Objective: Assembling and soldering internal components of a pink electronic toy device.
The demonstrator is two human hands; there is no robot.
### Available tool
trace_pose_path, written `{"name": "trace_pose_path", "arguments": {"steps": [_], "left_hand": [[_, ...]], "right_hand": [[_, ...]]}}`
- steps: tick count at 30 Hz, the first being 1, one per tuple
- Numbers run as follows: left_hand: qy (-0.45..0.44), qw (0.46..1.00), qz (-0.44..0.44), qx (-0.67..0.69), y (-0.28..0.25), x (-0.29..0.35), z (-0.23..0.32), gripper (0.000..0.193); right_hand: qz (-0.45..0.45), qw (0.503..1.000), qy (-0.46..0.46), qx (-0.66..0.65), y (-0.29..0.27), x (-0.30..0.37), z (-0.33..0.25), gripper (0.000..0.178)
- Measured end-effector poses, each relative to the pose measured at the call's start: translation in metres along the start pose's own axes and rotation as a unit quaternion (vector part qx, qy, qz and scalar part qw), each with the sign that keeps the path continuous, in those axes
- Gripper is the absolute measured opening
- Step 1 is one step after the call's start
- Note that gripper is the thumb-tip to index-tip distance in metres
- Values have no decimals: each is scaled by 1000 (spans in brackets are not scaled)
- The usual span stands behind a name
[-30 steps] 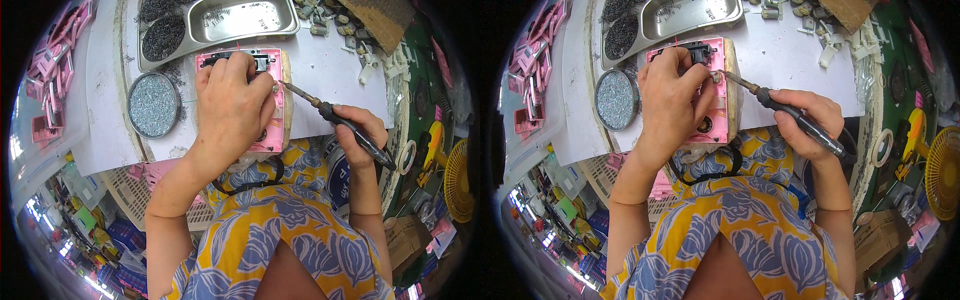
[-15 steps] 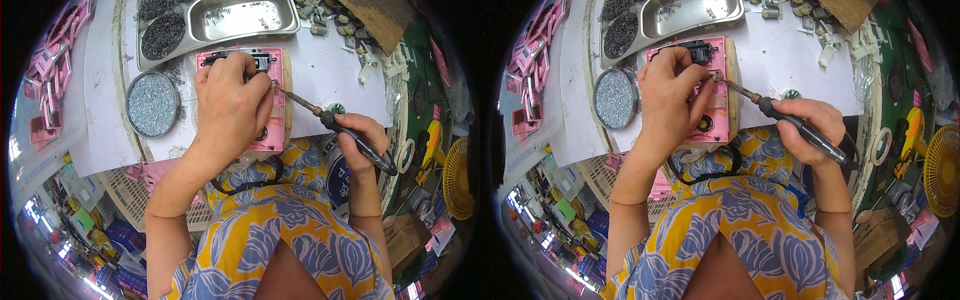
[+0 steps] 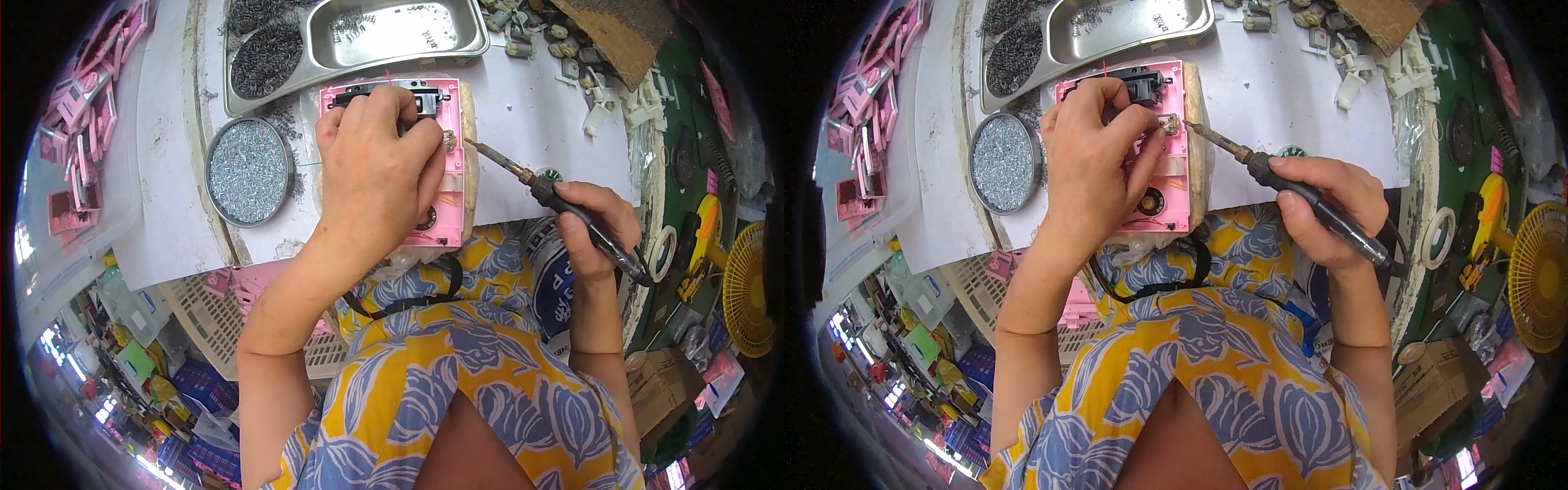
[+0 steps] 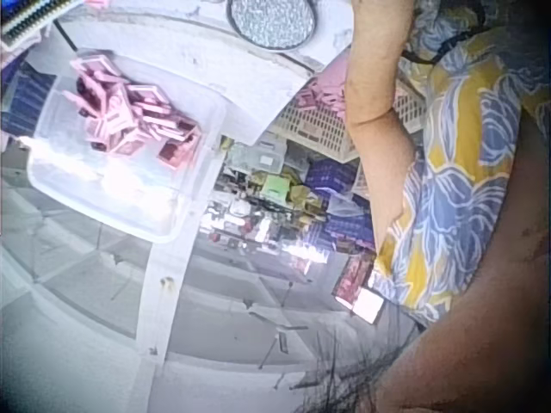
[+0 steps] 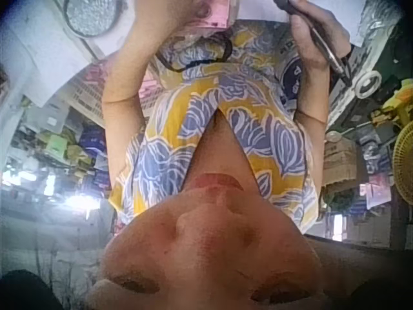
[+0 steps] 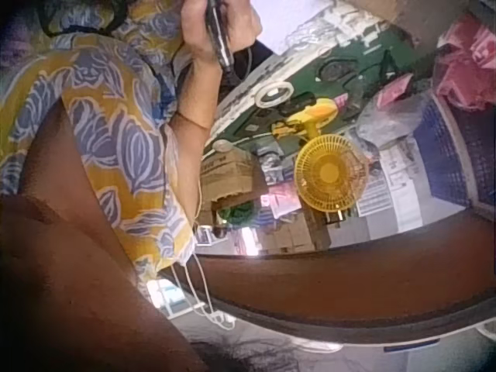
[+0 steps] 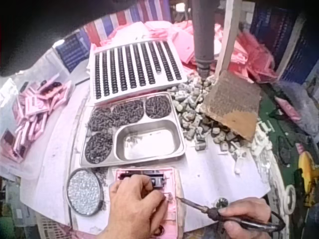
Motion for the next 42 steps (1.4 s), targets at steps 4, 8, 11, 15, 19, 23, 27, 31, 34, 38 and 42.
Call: {"name": "trace_pose_path", "arguments": {"steps": [4, 8, 11, 15, 19, 23, 27, 31, 34, 38, 42], "left_hand": [[0, 1000, -5, -4, -1, 0, 0, 16], [0, 1000, -7, -11, 0, 0, 1, 15], [-1, 1000, -6, -15, 0, 0, 1, 15], [-3, 1000, -6, -16, -1, -1, 2, 14], [-8, 1000, -15, -8, -1, -2, 2, 13], [1, 1000, -10, -11, 0, -2, 1, 13], [9, 1000, 6, -22, 2, -2, 1, 10], [8, 1000, 4, -15, 3, -1, -1, 10], [2, 1000, -5, -19, 2, -2, 1, 11], [-4, 1000, -9, -14, 0, -2, 2, 14], [5, 1000, 5, -25, 5, 0, 0, 12]], "right_hand": [[-2, 999, 26, -18, -1, 1, 1, 26], [-4, 999, 24, -21, -2, 0, 1, 27], [-6, 1000, 16, -17, -2, -1, 1, 27], [-6, 1000, 1, -17, 0, -2, 3, 28], [-6, 1000, -9, -17, 3, -3, 2, 27], [-13, 1000, -6, -10, 5, -4, 4, 27], [-10, 1000, -9, -14, 8, -7, 3, 26], [-11, 1000, -4, -15, 11, -8, 4, 26], [-15, 1000, -3, -12, 12, -9, 3, 26], [-21, 1000, -2, -12, 15, -10, 4, 25], [-19, 1000, -6, -11, 16, -9, 5, 26]]}}
Point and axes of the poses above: each hand's wrist, its own x-axis away from the middle knuckle, its own y-axis out of the palm, z = x × y, the point moved 3 cm from there along -x, towards the middle knuckle, and after that the axes turned 9 degrees about y, right-handed, at the moved point
